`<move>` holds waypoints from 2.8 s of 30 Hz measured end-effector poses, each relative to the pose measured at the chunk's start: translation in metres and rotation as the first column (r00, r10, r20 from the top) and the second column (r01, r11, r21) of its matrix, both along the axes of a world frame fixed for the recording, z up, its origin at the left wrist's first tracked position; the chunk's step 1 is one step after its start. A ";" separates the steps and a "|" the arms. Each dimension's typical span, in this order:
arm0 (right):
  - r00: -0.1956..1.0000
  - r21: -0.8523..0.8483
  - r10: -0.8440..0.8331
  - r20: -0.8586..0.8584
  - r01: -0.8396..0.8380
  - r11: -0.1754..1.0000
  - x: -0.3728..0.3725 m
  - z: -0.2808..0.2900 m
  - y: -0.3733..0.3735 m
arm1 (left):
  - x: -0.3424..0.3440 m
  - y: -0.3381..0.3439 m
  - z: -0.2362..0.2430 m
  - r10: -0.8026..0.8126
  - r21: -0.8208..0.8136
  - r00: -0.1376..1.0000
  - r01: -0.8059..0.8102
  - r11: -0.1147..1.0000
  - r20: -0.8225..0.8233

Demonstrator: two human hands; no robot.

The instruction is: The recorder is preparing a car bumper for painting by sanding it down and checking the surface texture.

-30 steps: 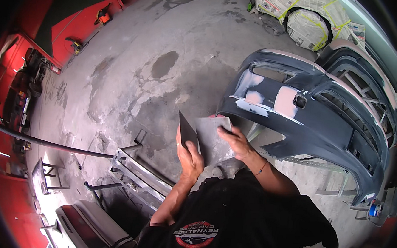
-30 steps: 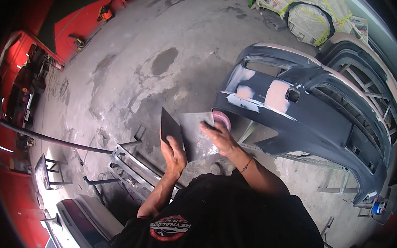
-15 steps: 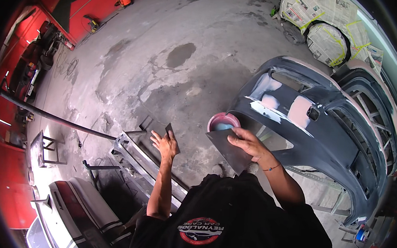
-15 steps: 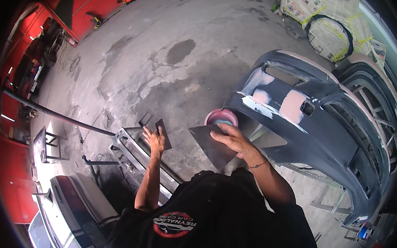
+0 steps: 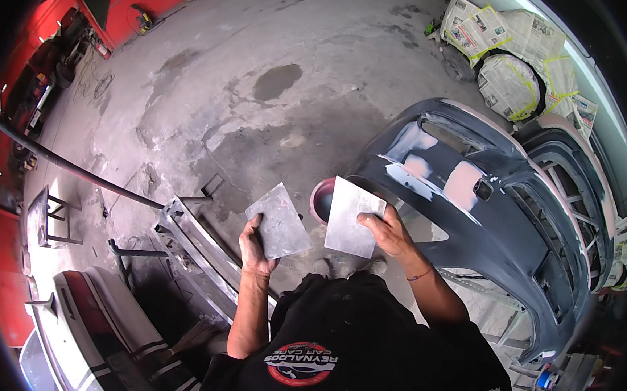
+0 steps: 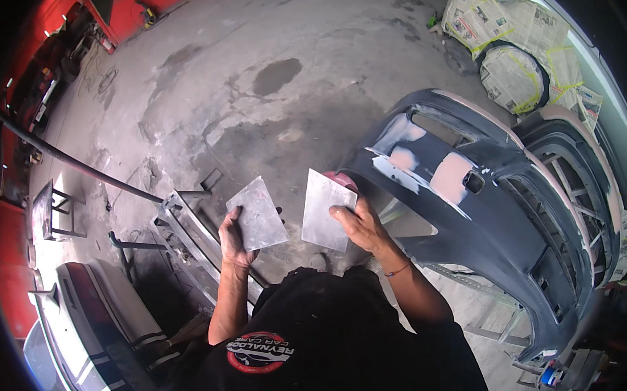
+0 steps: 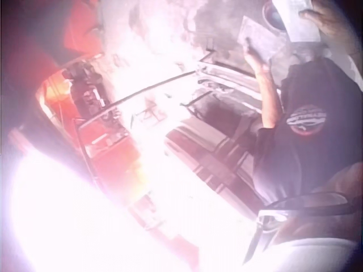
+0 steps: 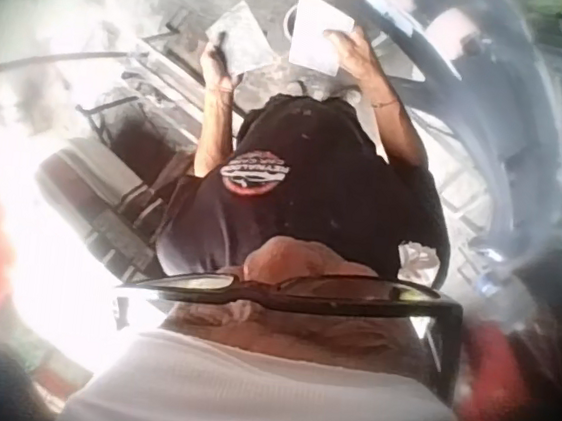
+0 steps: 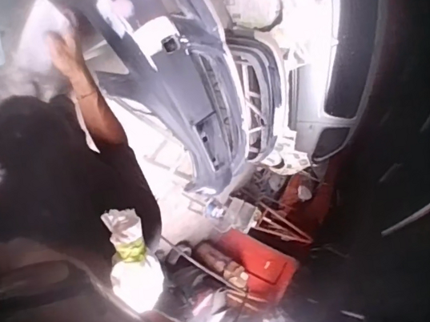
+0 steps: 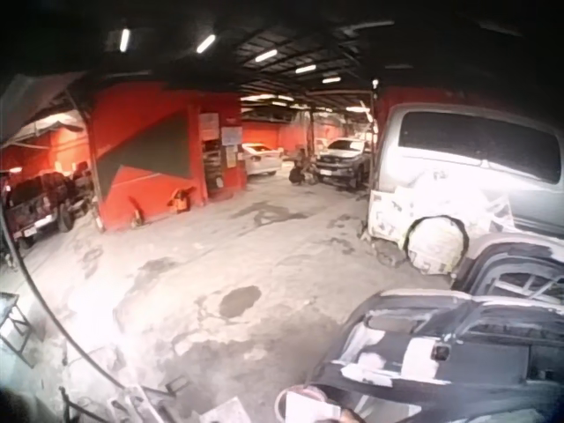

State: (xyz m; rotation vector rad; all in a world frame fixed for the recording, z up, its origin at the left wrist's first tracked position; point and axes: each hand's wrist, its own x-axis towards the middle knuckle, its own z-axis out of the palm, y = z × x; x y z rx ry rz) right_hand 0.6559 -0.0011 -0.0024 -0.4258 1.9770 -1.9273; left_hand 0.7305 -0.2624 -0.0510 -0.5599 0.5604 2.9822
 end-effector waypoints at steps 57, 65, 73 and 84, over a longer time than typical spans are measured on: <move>0.979 -0.718 -0.128 0.157 0.202 0.665 0.015 0.063 0.009 | -0.011 0.147 0.092 -0.673 -0.808 0.663 -0.566 -0.164 -0.328; 0.983 -0.666 -0.181 0.014 0.145 0.732 0.034 0.082 0.009 | -0.011 0.164 0.120 -0.447 -0.845 0.754 -0.535 0.008 -0.482; 0.985 -0.644 -0.145 -0.089 0.054 0.763 0.040 0.083 0.010 | -0.012 0.166 0.140 -0.326 -0.851 0.786 -0.490 0.188 -0.525; 0.982 -0.571 -0.146 -0.121 0.052 0.819 0.026 0.066 0.005 | -0.025 0.167 0.116 -0.370 -0.768 0.724 -0.639 -0.042 -0.582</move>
